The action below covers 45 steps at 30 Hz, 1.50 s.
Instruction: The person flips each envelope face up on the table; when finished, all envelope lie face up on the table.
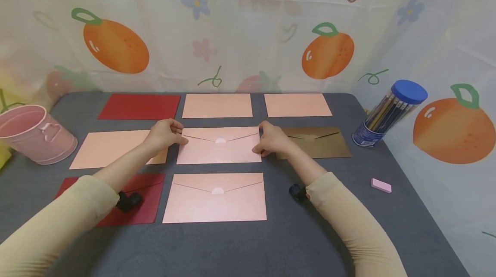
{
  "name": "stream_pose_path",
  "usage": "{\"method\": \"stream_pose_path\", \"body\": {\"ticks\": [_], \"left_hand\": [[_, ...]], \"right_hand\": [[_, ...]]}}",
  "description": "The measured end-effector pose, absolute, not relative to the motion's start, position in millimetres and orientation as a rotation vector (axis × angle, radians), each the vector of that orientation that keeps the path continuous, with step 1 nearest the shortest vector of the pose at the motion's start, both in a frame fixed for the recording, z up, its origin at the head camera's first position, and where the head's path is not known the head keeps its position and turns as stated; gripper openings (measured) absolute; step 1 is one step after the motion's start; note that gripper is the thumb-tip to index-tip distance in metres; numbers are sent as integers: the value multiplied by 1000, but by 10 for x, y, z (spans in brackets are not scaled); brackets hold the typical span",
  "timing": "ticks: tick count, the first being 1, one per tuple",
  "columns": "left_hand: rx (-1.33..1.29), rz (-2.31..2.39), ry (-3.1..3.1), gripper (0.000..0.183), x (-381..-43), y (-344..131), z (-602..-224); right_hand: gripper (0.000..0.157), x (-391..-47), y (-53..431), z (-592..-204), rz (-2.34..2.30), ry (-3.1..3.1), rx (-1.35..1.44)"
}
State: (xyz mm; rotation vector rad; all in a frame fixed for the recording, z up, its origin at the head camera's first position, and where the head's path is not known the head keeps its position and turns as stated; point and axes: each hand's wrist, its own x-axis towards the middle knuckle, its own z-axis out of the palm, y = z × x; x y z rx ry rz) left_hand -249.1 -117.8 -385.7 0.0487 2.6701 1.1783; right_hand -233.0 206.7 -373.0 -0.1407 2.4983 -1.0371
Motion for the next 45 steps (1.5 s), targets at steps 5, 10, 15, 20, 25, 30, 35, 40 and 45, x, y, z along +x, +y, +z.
{"method": "stream_pose_path", "body": {"ticks": [5,10,15,20,25,30,35,40,45], "left_hand": [[57,1136,2697,50,-2494,-1168,-3855],[107,1049,2716,51,-2512,-1190,-3846],[213,995,2643,57,-2525,-1260,-3761],[310,1015,2516,59,-2483,-1385,-3630],[409,1045,2499,54,-2399,-1654,-3525],[406,1062,2530,53,-2295,-2095,-3429],[346,1057,2606,58,-2222,-2546,-3376],[292,1031,2677,61,-2226,-2830,-3396],[270,988,2683,65,-2194,-2960,-3440]], "right_hand": [[80,-2317,2027,-3714,-1004,2524,-137],[77,-2320,1985,-3704,-961,2548,-157],[76,-2332,1952,-3698,-908,2569,-174],[76,-2311,1939,-3659,-760,2653,-255],[67,-2320,1909,-3582,-684,2746,-325],[55,-2350,1800,-3510,-774,2786,-355],[53,-2406,1599,-3486,-899,2788,-425],[51,-2468,1278,-3506,-976,2766,-497],[51,-2485,899,-3525,-1004,2705,-610]]}}
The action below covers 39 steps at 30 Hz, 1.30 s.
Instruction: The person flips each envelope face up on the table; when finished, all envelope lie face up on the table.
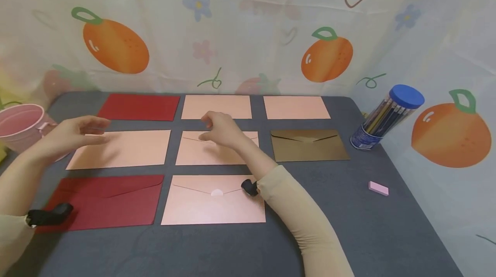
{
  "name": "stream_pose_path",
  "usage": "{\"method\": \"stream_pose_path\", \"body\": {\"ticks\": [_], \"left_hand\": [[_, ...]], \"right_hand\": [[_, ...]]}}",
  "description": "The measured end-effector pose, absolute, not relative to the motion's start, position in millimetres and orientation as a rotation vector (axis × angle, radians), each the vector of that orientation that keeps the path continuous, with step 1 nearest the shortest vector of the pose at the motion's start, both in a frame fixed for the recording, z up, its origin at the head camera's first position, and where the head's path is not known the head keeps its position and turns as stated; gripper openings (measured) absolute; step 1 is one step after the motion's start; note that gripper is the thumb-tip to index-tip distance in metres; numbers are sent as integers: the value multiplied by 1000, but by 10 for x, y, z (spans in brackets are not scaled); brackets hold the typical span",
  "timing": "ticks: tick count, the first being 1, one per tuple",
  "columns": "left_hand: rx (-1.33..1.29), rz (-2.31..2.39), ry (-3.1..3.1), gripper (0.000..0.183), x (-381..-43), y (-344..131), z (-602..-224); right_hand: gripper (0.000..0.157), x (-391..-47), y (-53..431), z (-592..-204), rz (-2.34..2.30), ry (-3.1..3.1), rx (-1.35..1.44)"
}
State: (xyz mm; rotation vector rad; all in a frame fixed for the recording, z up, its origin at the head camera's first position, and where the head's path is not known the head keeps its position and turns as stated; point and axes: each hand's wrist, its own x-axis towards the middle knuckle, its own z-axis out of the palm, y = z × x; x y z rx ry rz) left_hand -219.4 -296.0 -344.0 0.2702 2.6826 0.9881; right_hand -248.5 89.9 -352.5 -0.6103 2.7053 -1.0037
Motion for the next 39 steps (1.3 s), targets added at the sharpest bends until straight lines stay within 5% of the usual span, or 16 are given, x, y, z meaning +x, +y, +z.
{"method": "stream_pose_path", "body": {"ticks": [18,39], "left_hand": [[164,887,2654,79,-2083,-3201,-3530],[68,947,2600,83,-2093,-3166,-3604]], "right_hand": [[51,-2503,96,-3625,-925,2573,-805],[57,-2405,-43,-3719,-882,2503,-730]]}}
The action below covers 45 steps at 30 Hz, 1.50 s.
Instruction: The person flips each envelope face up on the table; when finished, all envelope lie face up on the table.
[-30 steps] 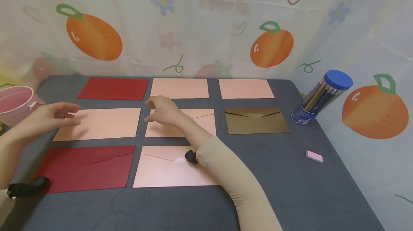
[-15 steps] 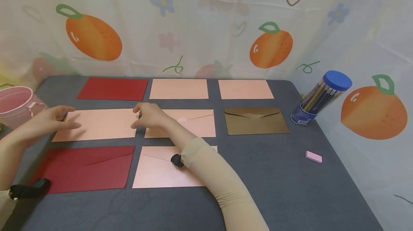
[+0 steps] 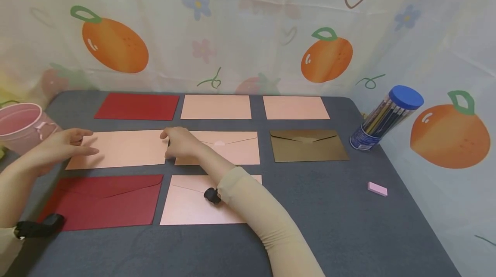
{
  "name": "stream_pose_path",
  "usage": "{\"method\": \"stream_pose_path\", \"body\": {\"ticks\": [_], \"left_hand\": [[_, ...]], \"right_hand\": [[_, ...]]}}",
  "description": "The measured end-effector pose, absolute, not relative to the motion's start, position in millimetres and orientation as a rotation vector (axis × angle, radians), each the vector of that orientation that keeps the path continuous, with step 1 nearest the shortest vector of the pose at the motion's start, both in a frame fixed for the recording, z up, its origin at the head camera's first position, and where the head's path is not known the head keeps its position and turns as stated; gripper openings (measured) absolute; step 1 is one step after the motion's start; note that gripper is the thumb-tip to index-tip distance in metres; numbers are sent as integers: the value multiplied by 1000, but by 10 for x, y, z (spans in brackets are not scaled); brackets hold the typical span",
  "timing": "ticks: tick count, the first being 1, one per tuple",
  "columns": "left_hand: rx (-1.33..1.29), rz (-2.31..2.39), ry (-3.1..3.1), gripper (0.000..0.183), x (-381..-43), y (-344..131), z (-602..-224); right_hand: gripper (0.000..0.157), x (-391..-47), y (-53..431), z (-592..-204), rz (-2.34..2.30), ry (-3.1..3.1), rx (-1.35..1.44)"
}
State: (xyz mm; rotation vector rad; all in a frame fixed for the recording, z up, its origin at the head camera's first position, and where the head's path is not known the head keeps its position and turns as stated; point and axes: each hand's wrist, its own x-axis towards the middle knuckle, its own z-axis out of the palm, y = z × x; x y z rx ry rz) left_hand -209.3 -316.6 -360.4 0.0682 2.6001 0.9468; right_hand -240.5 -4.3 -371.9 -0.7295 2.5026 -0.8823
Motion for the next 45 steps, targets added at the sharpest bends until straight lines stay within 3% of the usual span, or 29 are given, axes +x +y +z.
{"method": "stream_pose_path", "body": {"ticks": [7,15,20,26,31,36,38,41,45], "left_hand": [[56,990,2657,60,-2079,-3158,-3618],[-2,989,2690,53,-2099,-3081,-3578],[25,1054,2723,55,-2093,-3071,-3585],[-12,1181,2827,42,-2076,-3069,-3621],[-99,1452,2707,46,-2102,-3051,-3611],[-157,1459,2633,77,-2104,-3036,-3570],[-165,1433,2665,81,-2104,-3024,-3573],[-150,1449,2720,59,-2107,-3020,-3603],[-126,1579,2690,9,-2132,-3021,-3641]], "right_hand": [[60,-2406,-31,-3738,-1051,2462,-675],[56,-2414,-18,-3741,-1170,2609,-593],[44,-2429,-6,-3736,-1251,2674,-553],[20,-2467,25,-3740,-1251,2758,-564],[18,-2478,45,-3734,-1329,2812,-518],[17,-2479,55,-3730,-1404,2828,-465],[17,-2478,60,-3727,-1422,2835,-450],[23,-2478,63,-3722,-1447,2838,-426],[35,-2475,60,-3717,-1463,2814,-370]]}}
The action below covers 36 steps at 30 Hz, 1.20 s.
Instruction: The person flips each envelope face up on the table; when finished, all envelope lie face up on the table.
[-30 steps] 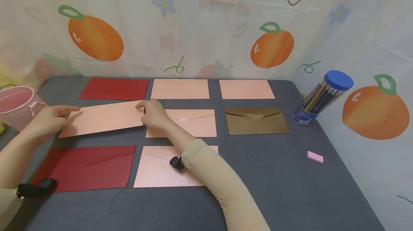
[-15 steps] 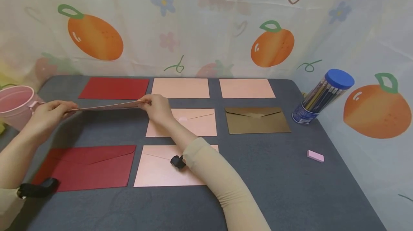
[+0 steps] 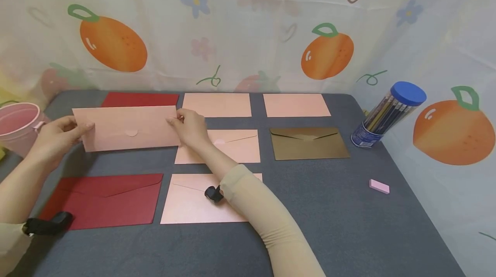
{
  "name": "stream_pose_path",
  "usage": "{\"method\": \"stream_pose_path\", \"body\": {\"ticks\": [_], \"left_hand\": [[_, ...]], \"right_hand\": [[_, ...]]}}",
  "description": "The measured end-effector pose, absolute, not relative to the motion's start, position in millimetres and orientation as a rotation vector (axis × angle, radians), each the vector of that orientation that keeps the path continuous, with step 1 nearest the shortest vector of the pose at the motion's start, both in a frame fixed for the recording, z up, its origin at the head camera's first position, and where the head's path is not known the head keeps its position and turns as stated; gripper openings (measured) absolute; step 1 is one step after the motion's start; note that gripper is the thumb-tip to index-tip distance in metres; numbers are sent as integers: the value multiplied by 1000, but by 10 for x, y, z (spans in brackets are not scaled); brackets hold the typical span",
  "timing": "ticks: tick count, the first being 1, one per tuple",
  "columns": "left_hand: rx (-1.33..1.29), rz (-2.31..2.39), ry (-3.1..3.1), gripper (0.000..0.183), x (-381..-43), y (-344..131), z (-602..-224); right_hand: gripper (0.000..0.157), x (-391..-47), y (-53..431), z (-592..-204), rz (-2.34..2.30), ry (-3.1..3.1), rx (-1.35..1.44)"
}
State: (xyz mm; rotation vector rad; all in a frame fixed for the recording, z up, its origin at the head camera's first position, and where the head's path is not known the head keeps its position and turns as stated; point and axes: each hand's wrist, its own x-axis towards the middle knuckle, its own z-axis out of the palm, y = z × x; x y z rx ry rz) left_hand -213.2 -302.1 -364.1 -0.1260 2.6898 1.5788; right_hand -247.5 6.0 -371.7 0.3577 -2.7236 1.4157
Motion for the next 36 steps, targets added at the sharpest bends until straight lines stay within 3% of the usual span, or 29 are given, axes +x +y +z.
{"method": "stream_pose_path", "body": {"ticks": [5,11,14,20,29,36], "left_hand": [[-137,1524,2592,8,-2173,-3026,-3675],[-81,1366,2521,34,-2202,-3041,-3705],[-57,1406,2426,42,-2223,-3046,-3722],[14,1441,2332,37,-2228,-3044,-3723],[200,1227,2221,30,-2225,-2919,-3549],[305,1160,2161,44,-2261,-2626,-3389]], "right_hand": [[44,-2477,60,-3721,1454,-2823,287],[28,-2511,73,-3764,1373,-2969,230],[29,-2532,78,-3786,1394,-2991,186],[33,-2573,119,-3778,1540,-2930,86],[25,-2652,252,-3726,1627,-2889,195],[26,-2655,242,-3667,1893,-2855,335]]}}
